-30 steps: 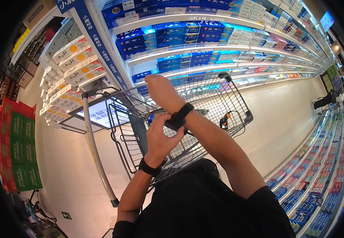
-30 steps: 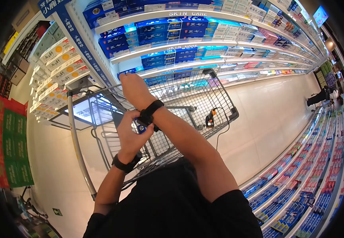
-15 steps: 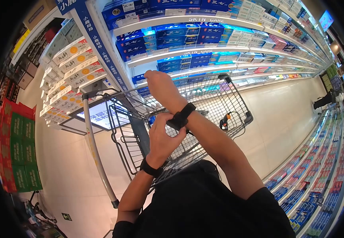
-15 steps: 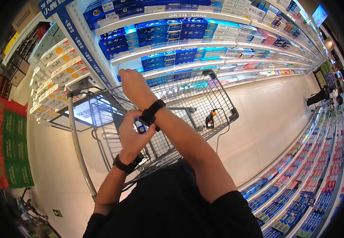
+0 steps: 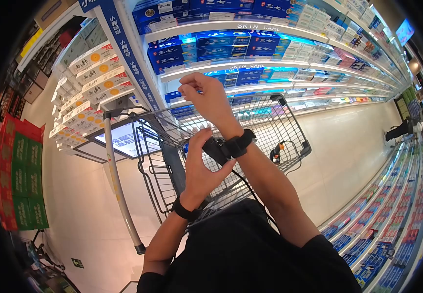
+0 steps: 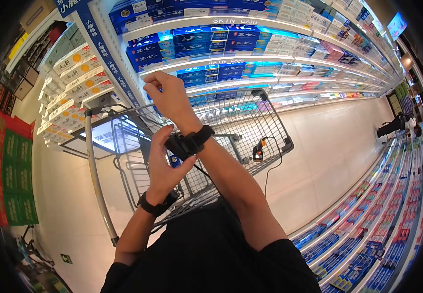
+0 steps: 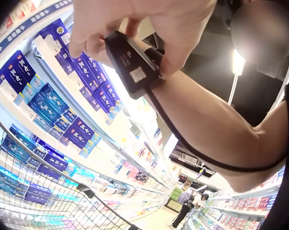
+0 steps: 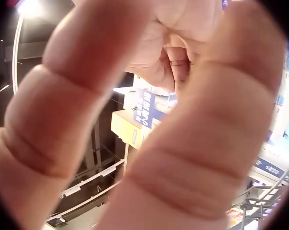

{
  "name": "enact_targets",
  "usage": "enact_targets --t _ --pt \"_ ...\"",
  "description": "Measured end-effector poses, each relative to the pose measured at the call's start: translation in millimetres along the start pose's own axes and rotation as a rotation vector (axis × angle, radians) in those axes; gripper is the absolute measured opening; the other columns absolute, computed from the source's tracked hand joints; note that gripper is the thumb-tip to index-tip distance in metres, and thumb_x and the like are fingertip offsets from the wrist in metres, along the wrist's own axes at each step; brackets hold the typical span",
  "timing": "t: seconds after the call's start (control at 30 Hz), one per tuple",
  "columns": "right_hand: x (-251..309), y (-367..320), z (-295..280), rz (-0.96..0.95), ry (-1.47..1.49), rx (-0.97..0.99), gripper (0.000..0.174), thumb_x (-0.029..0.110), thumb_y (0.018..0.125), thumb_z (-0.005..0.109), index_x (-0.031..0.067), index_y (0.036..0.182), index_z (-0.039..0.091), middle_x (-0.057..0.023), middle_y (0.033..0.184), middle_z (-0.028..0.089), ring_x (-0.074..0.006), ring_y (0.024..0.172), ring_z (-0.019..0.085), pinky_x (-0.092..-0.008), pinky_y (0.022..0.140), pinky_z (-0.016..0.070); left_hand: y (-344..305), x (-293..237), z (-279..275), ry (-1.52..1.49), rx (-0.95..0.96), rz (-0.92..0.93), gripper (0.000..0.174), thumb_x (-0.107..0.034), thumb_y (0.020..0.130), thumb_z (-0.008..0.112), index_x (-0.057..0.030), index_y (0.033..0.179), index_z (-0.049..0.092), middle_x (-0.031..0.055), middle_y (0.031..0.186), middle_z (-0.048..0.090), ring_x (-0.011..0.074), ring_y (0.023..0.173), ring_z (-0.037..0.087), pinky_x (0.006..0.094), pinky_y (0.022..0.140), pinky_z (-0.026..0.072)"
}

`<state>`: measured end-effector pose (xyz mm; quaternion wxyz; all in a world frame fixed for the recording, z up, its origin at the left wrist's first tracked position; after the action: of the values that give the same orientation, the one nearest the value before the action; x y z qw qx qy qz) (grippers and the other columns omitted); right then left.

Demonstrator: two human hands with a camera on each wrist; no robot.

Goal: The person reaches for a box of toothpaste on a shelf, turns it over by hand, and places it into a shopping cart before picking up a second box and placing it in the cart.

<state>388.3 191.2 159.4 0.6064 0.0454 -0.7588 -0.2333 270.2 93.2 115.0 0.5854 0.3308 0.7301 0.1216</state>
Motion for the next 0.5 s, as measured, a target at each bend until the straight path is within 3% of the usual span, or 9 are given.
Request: enact_targets --t 0.1,0.2,0.3,0.4,0.5 --pt "19 -5 0 -0.008 0.069 0.047 0.021 0.012 0.087 0.062 -0.0032 0.102 0.065 -0.0091 0.088 0.070 -0.0128 0.079 0.066 -0.0266 0.071 0.0533 -7 -1 5 -0.286 0.038 -0.159 0.067 -0.004 0.065 0.080 -0.0016 0.123 0.046 0.0137 0.117 0.054 0.0222 0.098 0.059 0.0305 0.084 0.0495" --pt "43 -12 -2 -0.060 -0.039 0.119 0.022 0.013 0.088 0.062 -0.0028 0.102 0.065 -0.0092 0.088 0.070 -0.0137 0.081 0.066 -0.0273 0.072 0.0537 -8 -10 4 -0.350 0.124 -0.207 0.064 0.003 0.068 0.076 0.0000 0.123 0.042 0.0100 0.119 0.047 0.0176 0.109 0.053 0.0312 0.092 0.0458" --pt "53 -19 0 -0.045 -0.073 0.170 0.021 0.013 0.088 0.061 -0.0022 0.102 0.064 -0.0112 0.088 0.070 -0.0177 0.080 0.068 -0.0298 0.073 0.0540 -8 -10 3 -0.323 0.160 -0.142 0.061 0.004 0.068 0.075 -0.0004 0.119 0.043 0.0090 0.117 0.047 0.0165 0.107 0.053 0.0290 0.089 0.0469" --pt "46 -19 6 -0.180 -0.161 0.127 0.019 0.013 0.086 0.061 -0.0031 0.095 0.063 -0.0194 0.081 0.067 -0.0310 0.072 0.067 -0.0343 0.067 0.0519 -7 -11 5 -0.392 0.081 -0.149 0.054 0.002 0.066 0.075 -0.0005 0.115 0.050 0.0090 0.111 0.053 0.0152 0.094 0.058 0.0264 0.079 0.0493" --pt "52 -23 6 -0.158 -0.185 0.140 0.018 0.013 0.086 0.060 -0.0021 0.095 0.063 -0.0207 0.082 0.066 -0.0345 0.072 0.065 -0.0371 0.065 0.0505 -16 -2 7 -0.422 0.101 -0.232 0.054 0.002 0.067 0.074 -0.0005 0.115 0.050 0.0084 0.110 0.053 0.0139 0.094 0.058 0.0258 0.079 0.0491"
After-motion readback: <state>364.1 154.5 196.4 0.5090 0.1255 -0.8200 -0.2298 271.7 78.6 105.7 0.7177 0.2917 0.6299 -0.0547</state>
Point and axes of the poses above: each hand's wrist, its own y-axis towards the middle knuckle, its own z-axis out of the palm, x = y × z, the point moved 3 cm from there along y, towards the middle knuckle
